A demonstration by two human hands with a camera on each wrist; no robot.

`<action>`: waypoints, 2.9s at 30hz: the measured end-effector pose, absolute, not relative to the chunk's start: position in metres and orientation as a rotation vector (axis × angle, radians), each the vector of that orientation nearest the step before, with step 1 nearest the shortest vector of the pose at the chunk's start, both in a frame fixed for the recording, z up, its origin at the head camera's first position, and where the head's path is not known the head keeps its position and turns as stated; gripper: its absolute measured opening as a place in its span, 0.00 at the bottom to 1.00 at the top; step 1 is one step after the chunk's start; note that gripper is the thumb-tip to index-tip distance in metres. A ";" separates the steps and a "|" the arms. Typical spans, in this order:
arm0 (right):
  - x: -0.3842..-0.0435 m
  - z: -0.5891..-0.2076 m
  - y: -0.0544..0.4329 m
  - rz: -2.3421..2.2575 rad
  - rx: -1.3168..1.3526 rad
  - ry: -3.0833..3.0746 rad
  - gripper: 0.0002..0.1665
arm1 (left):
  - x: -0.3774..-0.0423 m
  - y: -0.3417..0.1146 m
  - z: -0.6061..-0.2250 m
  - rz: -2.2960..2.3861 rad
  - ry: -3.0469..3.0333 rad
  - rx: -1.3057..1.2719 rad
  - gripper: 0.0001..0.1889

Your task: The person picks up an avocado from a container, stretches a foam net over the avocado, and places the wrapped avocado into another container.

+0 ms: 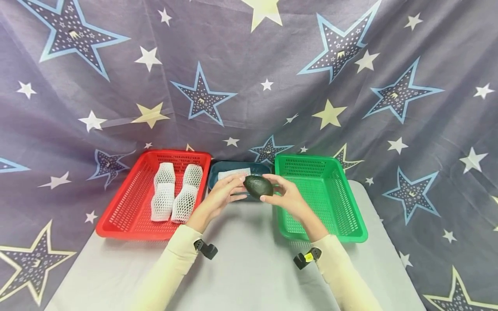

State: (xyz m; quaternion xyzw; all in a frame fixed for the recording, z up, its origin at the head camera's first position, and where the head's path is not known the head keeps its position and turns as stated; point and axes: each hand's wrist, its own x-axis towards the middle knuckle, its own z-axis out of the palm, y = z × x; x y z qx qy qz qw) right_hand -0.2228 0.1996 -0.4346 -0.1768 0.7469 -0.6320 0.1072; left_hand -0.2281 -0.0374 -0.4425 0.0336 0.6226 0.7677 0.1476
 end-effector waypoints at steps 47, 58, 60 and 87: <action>-0.213 -0.475 0.156 -1.980 -0.132 2.039 0.31 | -0.213 -0.068 -0.487 2.151 1.890 0.035 0.23; -0.215 -0.489 0.144 -1.802 -0.120 2.239 0.28 | -0.218 -0.071 -0.500 2.006 1.993 -0.045 0.22; -0.215 -0.492 0.143 -1.762 -0.125 2.273 0.28 | -0.219 -0.071 -0.503 1.977 2.012 -0.066 0.22; -0.220 -0.530 0.123 -1.559 0.014 2.411 0.25 | -0.224 -0.059 -0.536 1.749 2.167 -0.301 0.18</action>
